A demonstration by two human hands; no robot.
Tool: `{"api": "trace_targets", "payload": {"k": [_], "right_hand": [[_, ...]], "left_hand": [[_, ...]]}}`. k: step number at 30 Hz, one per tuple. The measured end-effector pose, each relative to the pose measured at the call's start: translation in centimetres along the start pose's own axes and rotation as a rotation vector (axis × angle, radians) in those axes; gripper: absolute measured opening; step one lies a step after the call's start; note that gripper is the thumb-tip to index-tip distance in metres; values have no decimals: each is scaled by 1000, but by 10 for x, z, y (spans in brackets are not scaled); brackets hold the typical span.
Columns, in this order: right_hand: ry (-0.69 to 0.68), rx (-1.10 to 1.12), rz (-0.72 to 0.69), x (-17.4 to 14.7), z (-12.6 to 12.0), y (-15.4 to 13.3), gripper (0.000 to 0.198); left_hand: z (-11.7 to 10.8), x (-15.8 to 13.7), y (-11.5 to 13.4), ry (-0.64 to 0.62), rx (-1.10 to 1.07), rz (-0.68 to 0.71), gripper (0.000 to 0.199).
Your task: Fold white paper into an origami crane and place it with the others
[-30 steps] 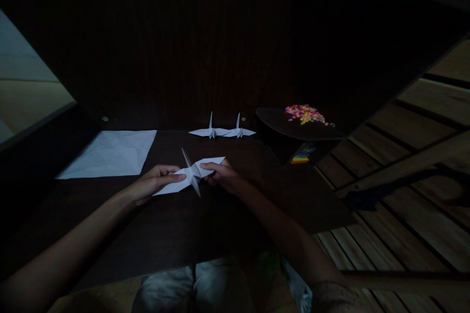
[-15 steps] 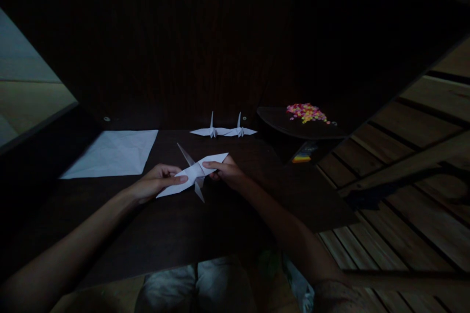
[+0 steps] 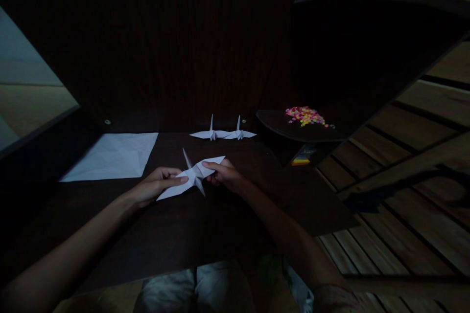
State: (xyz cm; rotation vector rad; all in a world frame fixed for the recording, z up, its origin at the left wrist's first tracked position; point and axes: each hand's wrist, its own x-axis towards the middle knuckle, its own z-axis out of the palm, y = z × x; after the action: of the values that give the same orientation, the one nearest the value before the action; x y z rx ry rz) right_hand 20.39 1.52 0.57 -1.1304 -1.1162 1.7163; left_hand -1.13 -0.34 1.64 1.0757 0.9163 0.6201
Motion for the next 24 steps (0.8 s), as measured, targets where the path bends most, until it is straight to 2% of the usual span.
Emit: {"api": "trace_targets", "payload": {"k": [3, 5, 7, 10, 12, 16, 20, 24], "right_hand": [[28, -76, 62, 4, -4, 1, 45], [106, -149, 25, 5, -6, 1, 51], [168, -200, -121, 4, -7, 0, 50], [151, -273, -396, -4, -4, -2, 41], [162, -366, -497, -9, 0, -2, 34], [256, -586, -677, -15, 7, 1, 27], [304, -676, -807, -17, 8, 5, 18], [300, -762, -876, -16, 3, 6, 17]], "left_hand": [[2, 0, 1, 83, -54, 33, 26], [2, 1, 3, 151, -102, 50, 29], [2, 3, 3, 212, -138, 72, 33], [1, 4, 2, 293, -136, 118, 35], [3, 4, 2, 328, -108, 149, 37], [9, 1, 2, 330, -45, 199, 38], [11, 0, 2, 286, 35, 174, 37], [4, 2, 1, 281, 274, 199, 33]]}}
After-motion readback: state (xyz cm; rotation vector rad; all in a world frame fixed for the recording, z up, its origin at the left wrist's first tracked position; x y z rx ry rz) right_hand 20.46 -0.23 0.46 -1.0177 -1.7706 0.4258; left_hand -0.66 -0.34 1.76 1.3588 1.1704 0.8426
